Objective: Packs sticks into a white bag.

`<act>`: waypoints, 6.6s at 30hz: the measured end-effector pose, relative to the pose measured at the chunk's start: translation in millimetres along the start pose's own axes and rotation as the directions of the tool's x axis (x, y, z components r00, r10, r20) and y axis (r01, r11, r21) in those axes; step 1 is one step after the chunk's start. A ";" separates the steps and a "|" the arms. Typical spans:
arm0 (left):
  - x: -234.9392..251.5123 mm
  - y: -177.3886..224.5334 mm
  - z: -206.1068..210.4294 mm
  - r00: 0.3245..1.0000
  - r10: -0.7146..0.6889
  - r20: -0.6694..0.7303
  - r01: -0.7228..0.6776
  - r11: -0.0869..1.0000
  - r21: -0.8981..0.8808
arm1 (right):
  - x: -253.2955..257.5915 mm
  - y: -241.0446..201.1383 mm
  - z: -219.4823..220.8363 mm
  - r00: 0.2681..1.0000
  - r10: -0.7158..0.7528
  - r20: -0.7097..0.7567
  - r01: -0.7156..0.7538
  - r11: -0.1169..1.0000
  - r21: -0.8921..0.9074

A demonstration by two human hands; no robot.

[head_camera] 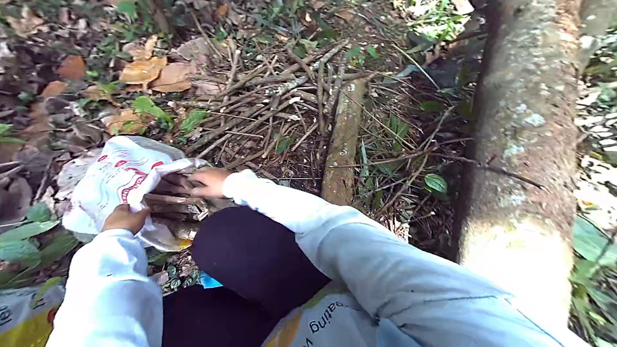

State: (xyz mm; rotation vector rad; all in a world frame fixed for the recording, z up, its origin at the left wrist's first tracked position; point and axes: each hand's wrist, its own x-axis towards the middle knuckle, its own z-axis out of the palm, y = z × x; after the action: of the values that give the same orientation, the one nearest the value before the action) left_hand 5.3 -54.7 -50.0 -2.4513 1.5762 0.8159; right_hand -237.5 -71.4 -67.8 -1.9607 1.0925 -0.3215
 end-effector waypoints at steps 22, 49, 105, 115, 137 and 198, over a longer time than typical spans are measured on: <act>16.5 -34.2 10.9 0.990 0.090 0.106 -0.092 0.996 0.016 | -359.4 235.3 -122.2 -0.071 0.937 -0.341 -0.601 0.233 0.765; -19.8 21.0 5.2 0.993 0.090 0.080 -0.097 0.992 0.083 | -386.6 150.1 -211.2 0.012 0.448 -0.894 -0.686 0.655 0.319; 66.1 140.3 65.2 0.868 -0.455 -0.199 0.209 0.699 -0.684 | -110.2 258.2 -130.8 0.362 0.808 -0.465 -0.873 0.469 0.136; 92.9 147.8 84.9 0.855 -0.463 -0.232 0.163 0.665 -0.729 | 173.5 256.3 -193.2 0.488 0.872 -0.024 0.151 -0.057 0.987; 79.1 110.1 60.9 0.888 -0.384 -0.255 0.019 0.584 -0.812 | -67.0 275.2 -132.4 0.331 0.934 0.136 -0.154 -0.089 0.984; 98.3 136.5 -9.9 0.943 -0.332 0.032 0.334 0.933 -0.138 | 148.4 277.1 -183.3 0.622 0.774 -0.115 -0.702 0.617 0.356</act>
State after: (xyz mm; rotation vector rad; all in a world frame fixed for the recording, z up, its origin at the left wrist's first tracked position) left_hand -79.1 -199.8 -64.8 -2.7032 1.0825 0.8998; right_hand -414.6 -362.3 -196.1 -1.0725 1.8283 -0.2468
